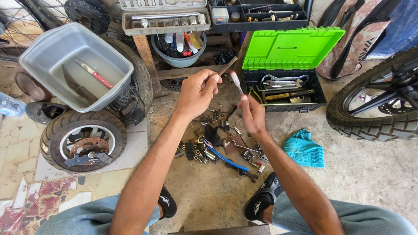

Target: The person cleans and organizes various motorcycle hardware and tools, including cleaning small sockets with a cloth and organizing wrenches in a green toolbox.

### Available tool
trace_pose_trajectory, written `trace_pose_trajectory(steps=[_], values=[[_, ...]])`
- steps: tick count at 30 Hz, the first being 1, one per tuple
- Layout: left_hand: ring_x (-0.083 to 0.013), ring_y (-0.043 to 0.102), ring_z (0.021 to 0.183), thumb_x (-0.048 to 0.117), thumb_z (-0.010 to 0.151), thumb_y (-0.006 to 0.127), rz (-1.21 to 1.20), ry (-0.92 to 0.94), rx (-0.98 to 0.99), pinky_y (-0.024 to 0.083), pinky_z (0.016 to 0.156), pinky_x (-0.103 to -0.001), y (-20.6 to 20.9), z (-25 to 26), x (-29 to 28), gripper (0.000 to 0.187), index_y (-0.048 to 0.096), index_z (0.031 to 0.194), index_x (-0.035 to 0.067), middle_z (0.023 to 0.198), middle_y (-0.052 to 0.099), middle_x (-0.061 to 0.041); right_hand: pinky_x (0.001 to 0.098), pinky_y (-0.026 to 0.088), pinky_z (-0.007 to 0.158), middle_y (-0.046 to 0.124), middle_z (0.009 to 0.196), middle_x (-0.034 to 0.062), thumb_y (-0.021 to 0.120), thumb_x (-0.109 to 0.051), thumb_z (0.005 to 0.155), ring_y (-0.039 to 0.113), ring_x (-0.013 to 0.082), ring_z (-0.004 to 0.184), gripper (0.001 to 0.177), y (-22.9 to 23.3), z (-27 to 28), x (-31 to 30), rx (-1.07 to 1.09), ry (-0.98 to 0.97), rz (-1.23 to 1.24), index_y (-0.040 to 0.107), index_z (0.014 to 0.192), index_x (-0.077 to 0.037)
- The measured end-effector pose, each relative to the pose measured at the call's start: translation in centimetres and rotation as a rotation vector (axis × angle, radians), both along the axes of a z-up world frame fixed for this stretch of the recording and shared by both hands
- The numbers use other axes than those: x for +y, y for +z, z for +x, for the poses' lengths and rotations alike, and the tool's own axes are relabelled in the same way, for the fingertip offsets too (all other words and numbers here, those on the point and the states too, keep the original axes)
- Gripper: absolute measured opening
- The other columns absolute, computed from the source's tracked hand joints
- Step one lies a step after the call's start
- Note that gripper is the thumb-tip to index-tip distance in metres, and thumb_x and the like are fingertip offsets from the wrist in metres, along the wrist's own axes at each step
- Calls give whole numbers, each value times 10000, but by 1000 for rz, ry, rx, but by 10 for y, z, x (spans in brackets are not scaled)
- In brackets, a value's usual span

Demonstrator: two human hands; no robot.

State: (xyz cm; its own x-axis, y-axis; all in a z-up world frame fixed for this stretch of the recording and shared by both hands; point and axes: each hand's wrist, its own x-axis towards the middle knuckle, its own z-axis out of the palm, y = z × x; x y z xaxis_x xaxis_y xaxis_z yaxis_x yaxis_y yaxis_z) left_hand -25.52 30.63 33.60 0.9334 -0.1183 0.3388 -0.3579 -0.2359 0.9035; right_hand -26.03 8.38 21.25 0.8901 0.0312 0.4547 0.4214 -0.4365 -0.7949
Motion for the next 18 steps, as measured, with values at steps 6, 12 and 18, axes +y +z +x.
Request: trace_pose_trajectory(steps=[6, 12, 18], values=[[-57, 654, 676, 178, 1041, 616, 24, 1, 17, 491, 581, -239, -6, 1, 2, 178, 728, 1003, 45, 731, 695, -15, 288, 250, 489, 414, 628, -70, 393, -396, 1135, 331, 58, 558, 488, 21, 0, -8, 126, 25, 170, 604, 841, -69], [-41, 647, 655, 215, 1031, 604, 82, -14, 68, 497, 574, -237, -10, -2, -3, 196, 720, 1006, 59, 733, 686, 35, 283, 254, 480, 401, 616, -70, 385, -395, 1136, 327, 51, 550, 487, 61, 1, 2, 16, 52, 121, 607, 857, -64], [-56, 514, 656, 207, 1091, 547, -341, -222, 249, 458, 596, -233, -10, 1, 3, 244, 685, 996, 29, 720, 568, 38, 275, 272, 499, 417, 610, -64, 418, -389, 1137, 355, 29, 584, 495, 19, -1, -2, 48, -30, 59, 608, 847, -36]])
